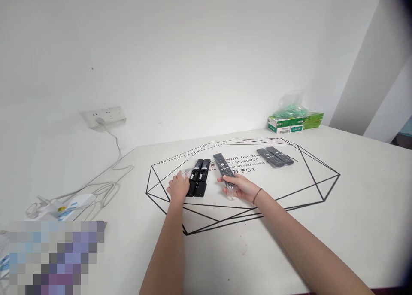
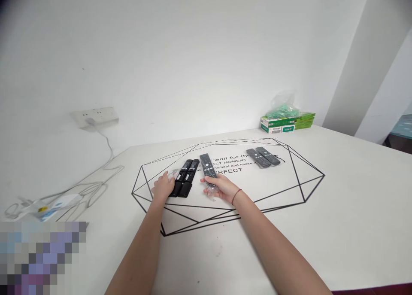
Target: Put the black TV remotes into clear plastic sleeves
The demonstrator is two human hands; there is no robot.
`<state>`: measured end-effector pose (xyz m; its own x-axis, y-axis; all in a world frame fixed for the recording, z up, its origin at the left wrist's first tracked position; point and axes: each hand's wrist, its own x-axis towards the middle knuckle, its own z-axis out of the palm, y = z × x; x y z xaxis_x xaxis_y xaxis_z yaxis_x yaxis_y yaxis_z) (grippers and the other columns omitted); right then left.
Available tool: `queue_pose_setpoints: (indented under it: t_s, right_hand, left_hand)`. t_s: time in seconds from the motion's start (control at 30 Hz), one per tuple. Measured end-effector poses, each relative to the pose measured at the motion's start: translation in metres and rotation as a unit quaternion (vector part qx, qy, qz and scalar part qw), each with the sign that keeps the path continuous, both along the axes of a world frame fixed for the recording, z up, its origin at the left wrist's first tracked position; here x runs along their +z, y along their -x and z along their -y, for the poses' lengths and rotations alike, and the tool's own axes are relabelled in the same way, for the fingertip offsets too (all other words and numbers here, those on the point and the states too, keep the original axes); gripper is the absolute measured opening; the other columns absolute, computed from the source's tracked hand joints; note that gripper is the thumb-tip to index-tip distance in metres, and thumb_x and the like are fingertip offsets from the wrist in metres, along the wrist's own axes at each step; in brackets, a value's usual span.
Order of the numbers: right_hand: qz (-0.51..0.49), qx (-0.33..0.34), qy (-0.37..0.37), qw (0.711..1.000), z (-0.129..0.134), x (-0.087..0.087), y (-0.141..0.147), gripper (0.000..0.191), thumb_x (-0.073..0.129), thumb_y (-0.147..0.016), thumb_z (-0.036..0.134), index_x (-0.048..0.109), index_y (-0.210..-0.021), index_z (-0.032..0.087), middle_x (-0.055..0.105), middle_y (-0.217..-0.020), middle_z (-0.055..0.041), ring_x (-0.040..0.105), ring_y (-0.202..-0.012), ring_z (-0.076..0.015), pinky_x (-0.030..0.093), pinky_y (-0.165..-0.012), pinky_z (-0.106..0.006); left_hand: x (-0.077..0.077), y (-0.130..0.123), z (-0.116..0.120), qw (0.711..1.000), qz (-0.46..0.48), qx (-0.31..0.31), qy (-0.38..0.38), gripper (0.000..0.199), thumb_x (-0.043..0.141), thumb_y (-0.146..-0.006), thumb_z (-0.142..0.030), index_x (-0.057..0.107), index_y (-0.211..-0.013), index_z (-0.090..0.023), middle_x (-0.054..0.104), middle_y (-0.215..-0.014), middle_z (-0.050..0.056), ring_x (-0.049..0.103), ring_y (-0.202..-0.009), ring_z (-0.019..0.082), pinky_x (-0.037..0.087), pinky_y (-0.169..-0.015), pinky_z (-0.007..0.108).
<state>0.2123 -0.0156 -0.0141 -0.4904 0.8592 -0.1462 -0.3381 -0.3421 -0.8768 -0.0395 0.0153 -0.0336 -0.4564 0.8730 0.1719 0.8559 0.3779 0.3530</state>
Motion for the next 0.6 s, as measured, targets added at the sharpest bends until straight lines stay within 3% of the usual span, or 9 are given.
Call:
queue_pose_setpoints:
  t_s: [0.23,0.47,0.6]
  right_hand:
    - [-0.001,0.002,-0.004,1.000,-0.001,-0.002,0.002,0.031,0.069,-0.075,0.030,0.052,-0.098,0.017,0.059,-0.119,-0.0106,0.063,-0.062,-0.0101,0.053,-0.057,-0.026]
    - [-0.006,0.020,-0.007,1.000,-0.001,-0.006,0.004,0.031,0.069,-0.075,0.031,0.052,-0.097,0.018,0.058,-0.120,-0.0108,0.063,-0.065,-0.0117,0.050,-0.049,-0.023]
    - [-0.032,0.028,-0.006,0.999,0.000,-0.009,0.007,0.031,0.068,-0.076,0.030,0.052,-0.101,0.020,0.056,-0.123,-0.0083,0.063,-0.065,-0.0099,0.051,-0.053,-0.024]
  left_hand:
    - [0.004,-0.004,0.004,0.999,-0.012,0.041,-0.027,0.055,0.029,-0.087,-0.043,0.038,-0.134,-0.015,0.049,-0.127,0.017,0.042,-0.115,0.036,0.037,-0.089,0.051]
    - [0.006,-0.006,0.008,1.000,-0.002,0.020,-0.017,0.046,0.036,-0.086,-0.043,0.052,-0.123,-0.021,0.048,-0.128,0.015,0.041,-0.117,0.036,0.035,-0.090,0.054]
    - [0.018,-0.017,0.012,0.986,-0.034,0.011,-0.162,0.043,0.040,-0.086,-0.043,0.059,-0.115,-0.018,0.037,-0.139,0.016,0.023,-0.131,0.036,0.026,-0.099,0.055]
